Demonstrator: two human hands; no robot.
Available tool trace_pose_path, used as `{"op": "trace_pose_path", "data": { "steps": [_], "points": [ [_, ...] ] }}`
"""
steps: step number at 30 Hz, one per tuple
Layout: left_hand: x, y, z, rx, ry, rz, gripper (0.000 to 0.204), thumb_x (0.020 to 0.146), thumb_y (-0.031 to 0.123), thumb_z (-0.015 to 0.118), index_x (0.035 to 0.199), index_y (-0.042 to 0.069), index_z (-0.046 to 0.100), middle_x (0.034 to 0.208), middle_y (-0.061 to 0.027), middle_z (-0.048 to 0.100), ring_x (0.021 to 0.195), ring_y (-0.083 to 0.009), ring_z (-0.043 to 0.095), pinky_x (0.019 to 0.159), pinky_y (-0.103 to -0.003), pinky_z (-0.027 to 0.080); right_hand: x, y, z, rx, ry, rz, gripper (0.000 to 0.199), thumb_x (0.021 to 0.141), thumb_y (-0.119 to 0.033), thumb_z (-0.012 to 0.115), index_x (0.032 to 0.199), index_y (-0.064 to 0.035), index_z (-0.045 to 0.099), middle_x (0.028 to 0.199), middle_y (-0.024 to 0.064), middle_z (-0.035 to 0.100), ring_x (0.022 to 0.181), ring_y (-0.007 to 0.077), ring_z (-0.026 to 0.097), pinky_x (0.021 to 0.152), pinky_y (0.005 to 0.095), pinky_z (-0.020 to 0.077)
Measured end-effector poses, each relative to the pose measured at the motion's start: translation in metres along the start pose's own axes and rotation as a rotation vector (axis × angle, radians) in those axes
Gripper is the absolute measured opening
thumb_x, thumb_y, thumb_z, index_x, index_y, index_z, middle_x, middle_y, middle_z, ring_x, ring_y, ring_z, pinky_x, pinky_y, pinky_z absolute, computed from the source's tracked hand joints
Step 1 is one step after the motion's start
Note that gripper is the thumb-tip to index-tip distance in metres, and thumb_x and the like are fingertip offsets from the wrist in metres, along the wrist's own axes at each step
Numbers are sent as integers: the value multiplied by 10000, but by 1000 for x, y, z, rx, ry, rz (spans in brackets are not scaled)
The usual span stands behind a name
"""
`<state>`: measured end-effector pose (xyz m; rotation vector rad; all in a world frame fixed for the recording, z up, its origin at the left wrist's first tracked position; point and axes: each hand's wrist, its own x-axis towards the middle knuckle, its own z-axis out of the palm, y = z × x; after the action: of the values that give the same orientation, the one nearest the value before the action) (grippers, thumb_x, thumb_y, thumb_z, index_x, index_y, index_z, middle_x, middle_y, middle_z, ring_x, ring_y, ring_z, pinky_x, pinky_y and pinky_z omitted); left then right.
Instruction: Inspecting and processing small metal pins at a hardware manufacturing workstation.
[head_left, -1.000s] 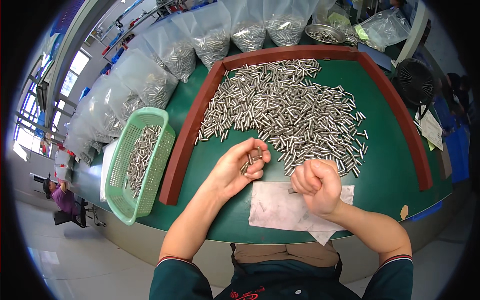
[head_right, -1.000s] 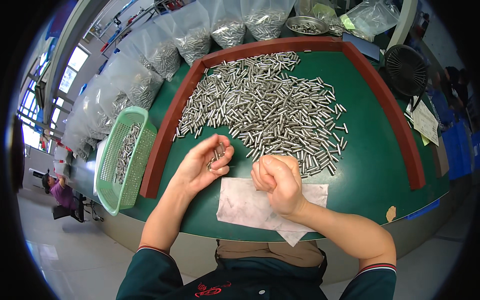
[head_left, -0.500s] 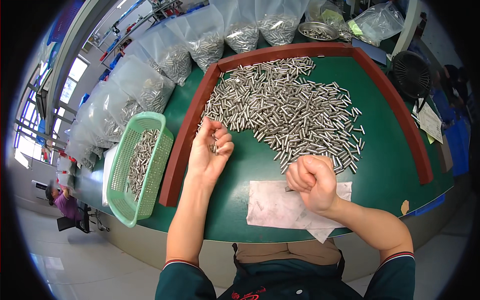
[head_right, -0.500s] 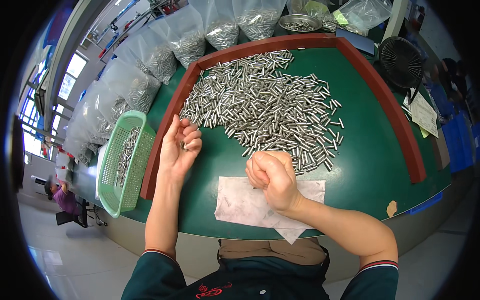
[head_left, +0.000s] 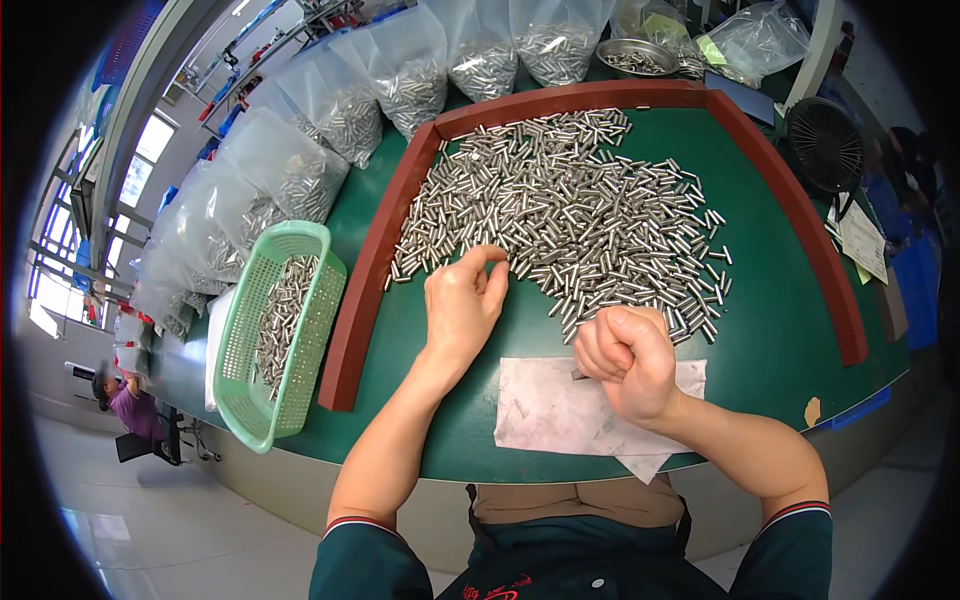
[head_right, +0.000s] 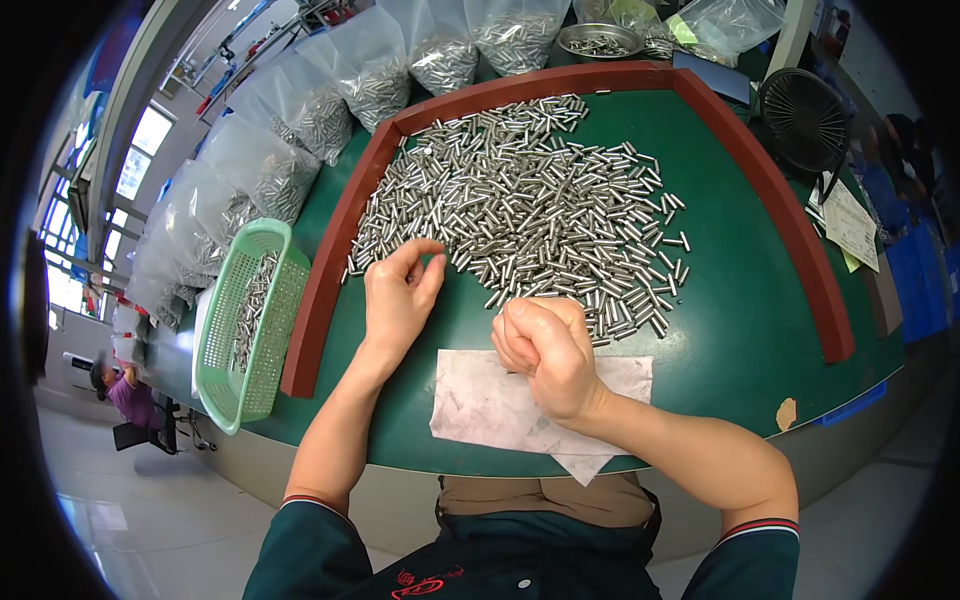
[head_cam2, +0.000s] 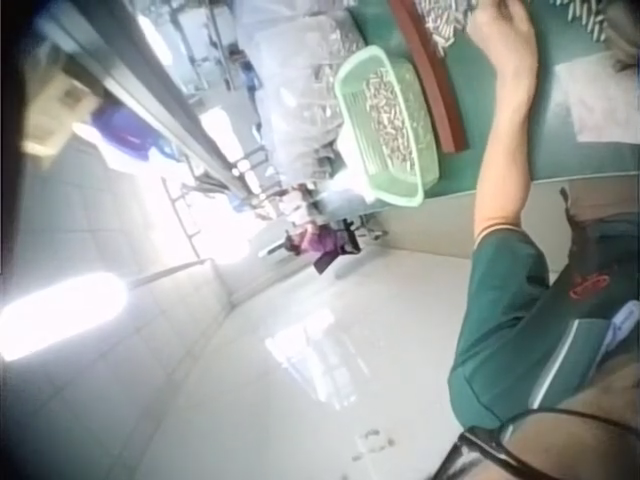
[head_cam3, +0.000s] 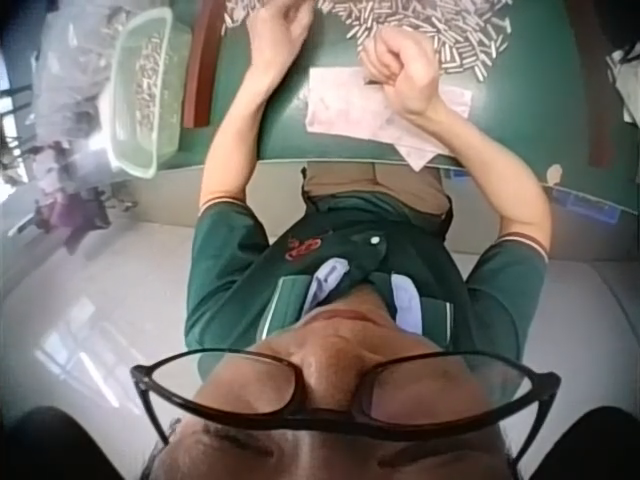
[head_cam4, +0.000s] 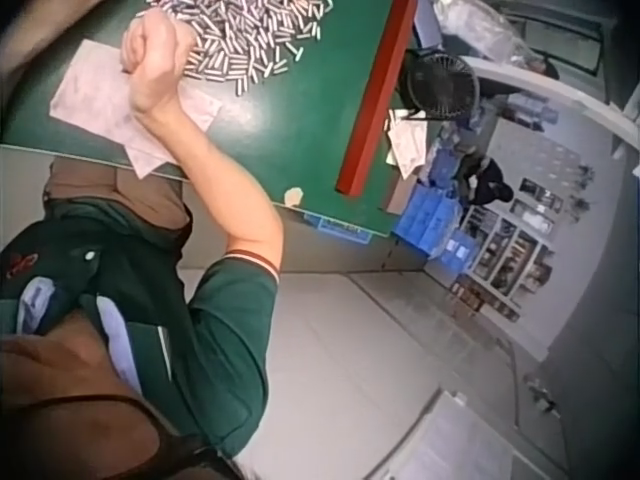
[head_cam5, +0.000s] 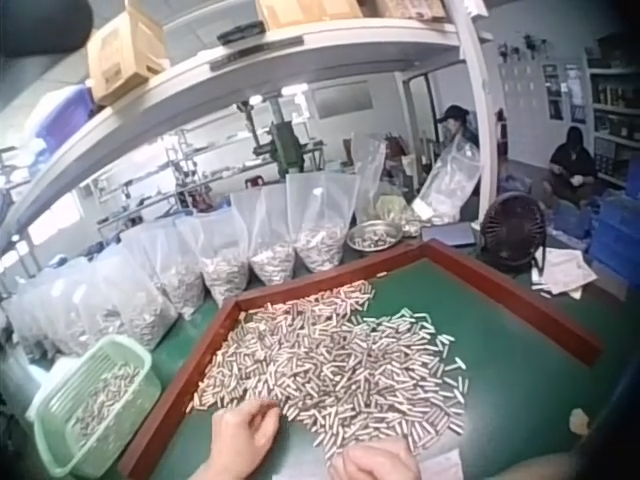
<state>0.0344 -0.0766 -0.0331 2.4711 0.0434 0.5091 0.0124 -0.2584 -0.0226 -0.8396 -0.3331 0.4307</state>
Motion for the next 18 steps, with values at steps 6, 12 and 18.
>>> {"op": "trace_pose_path", "data": {
  "steps": [6, 12, 18],
  "points": [
    [9, -3, 11, -13, 73, 147, 128, 691, 117, 662, 786, 44, 616, 505, -98, 494, 425, -222, 477, 432, -316, 376, 0, 0, 0, 54, 5, 16, 391, 831, -156, 349, 460, -83, 250, 426, -12, 257, 407, 79, 199, 405, 239, 175],
    [12, -6, 8, 25, 28, 90, 123, 688, 117, 665, 765, 36, 612, 501, -100, 495, 431, -228, 486, 431, -323, 376, 1, -1, 0, 66, 6, 20, 385, 836, -175, 355, 473, -90, 256, 432, -17, 255, 410, 75, 194, 403, 236, 170],
    [12, -6, 6, -74, 50, 64, 87, 709, 93, 633, 757, 25, 609, 461, -59, 445, 407, -145, 445, 419, -281, 352, 1, -2, 3, 74, 6, 19, 385, 840, -182, 355, 478, -91, 260, 430, -16, 252, 408, 76, 188, 400, 238, 166]
  ]
}}
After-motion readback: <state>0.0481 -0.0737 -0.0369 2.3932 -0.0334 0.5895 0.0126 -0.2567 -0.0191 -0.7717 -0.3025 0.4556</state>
